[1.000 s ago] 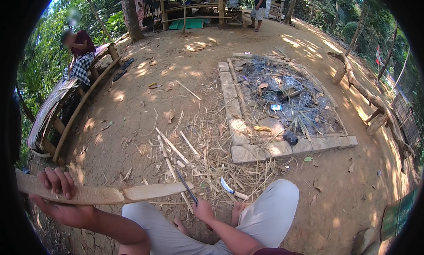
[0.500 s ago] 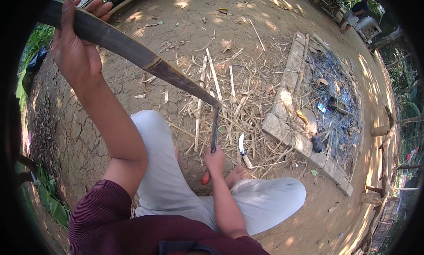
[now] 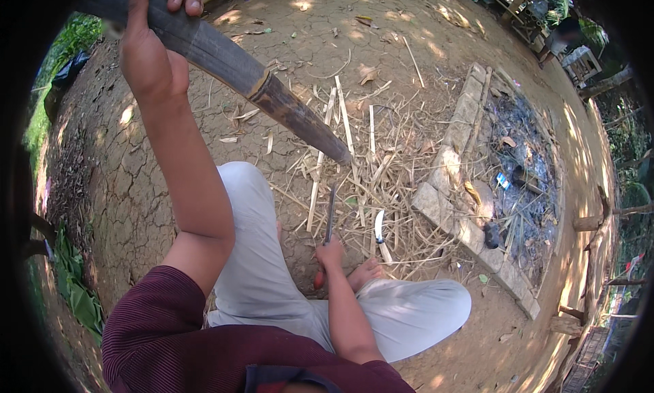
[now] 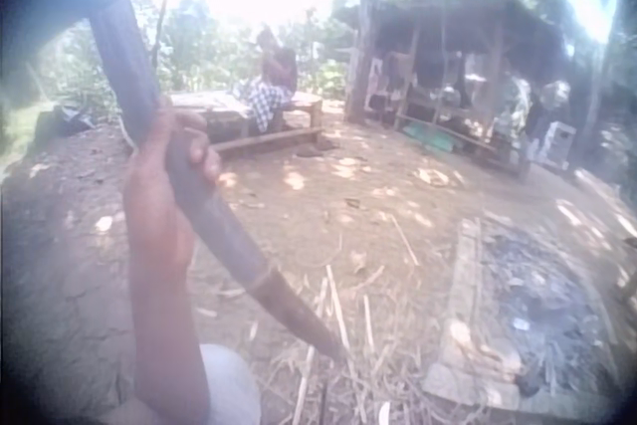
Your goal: The person shaves and smooths a long piece of bamboo using a large blade, handling the wood in sections while sitting on the ground.
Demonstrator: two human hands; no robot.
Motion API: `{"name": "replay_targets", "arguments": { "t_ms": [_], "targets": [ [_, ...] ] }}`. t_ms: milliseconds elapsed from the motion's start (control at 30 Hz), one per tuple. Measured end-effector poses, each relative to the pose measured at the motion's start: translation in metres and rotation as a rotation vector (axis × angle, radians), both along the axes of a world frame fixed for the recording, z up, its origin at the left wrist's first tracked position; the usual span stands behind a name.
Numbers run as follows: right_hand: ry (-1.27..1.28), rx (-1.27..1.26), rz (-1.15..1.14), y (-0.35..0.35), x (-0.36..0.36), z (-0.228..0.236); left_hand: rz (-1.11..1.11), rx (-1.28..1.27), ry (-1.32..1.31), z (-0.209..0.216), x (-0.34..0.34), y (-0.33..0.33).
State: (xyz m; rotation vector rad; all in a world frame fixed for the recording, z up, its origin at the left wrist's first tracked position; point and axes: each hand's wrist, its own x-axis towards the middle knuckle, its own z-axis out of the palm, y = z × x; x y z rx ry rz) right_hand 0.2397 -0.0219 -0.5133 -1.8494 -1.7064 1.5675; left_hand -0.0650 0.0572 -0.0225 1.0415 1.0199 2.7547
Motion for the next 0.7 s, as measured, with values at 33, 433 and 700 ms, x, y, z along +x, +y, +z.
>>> {"name": "replay_targets", "arguments": {
  "t_ms": [33,433,700],
  "targets": [
    [0.018,-0.132,-0.07,-0.001,0.002,0.014,0.03,-0.003,-0.026,0.005,0.015,0.002],
    [-0.338,-0.045,0.258,-0.006,-0.003,0.016,-0.302,-0.105,0.071,-0.016,-0.064,-0.011],
    [-0.321,-0.113,0.245,-0.007,-0.018,0.028,-0.162,-0.076,-0.041,-0.031,-0.072,-0.02]
  ]
}}
